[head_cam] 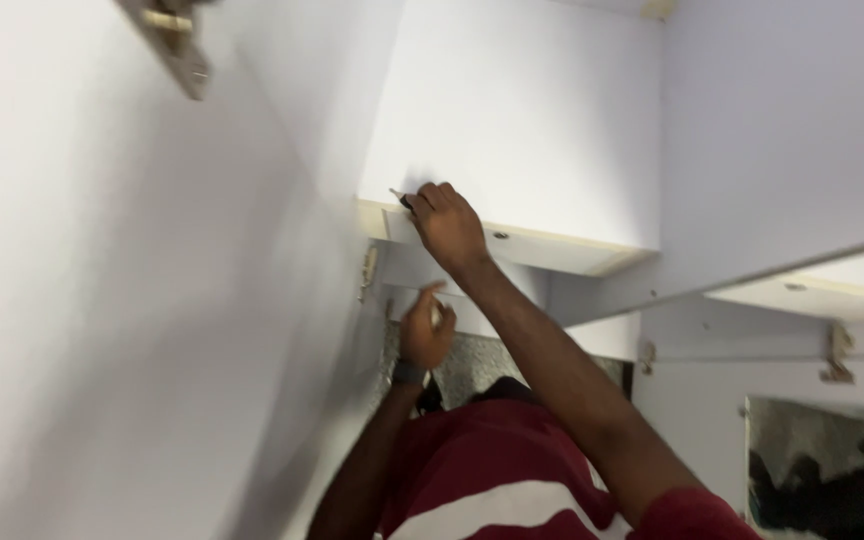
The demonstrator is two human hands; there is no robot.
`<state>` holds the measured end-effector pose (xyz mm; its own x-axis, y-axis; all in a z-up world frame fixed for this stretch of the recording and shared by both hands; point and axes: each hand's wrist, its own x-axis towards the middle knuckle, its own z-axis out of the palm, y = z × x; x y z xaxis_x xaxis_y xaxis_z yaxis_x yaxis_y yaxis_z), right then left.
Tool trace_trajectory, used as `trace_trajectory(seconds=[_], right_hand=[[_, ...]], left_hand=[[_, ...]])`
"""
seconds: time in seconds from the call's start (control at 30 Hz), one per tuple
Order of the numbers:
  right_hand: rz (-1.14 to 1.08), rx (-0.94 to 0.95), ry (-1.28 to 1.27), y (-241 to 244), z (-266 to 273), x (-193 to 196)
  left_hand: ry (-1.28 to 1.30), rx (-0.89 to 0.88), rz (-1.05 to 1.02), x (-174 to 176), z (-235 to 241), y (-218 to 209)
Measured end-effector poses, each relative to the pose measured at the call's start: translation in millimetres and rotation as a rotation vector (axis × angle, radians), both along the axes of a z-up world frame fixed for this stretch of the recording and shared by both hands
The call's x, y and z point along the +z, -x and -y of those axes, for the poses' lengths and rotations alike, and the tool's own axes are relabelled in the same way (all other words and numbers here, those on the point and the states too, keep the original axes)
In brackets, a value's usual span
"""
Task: Cleaning the interior of a drawer and the exterior surface of a cabinet using a cloth.
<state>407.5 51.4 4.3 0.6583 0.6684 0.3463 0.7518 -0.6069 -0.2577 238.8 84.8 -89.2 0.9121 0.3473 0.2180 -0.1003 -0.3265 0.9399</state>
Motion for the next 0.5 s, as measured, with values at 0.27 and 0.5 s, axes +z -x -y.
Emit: trace_trajectory(seconds=[0.27, 0.5], right_hand=[[-0.105, -0.288, -0.493, 48.9, 104.0, -8.8], [-0.390, -0.610, -0.825, 72.9, 140.9, -48.1]], left_hand=[[-0.564, 0.148, 0.245, 29.4, -31.2, -87.6], [-0.808, -0.061, -0.014, 29.2, -19.1, -149.7]])
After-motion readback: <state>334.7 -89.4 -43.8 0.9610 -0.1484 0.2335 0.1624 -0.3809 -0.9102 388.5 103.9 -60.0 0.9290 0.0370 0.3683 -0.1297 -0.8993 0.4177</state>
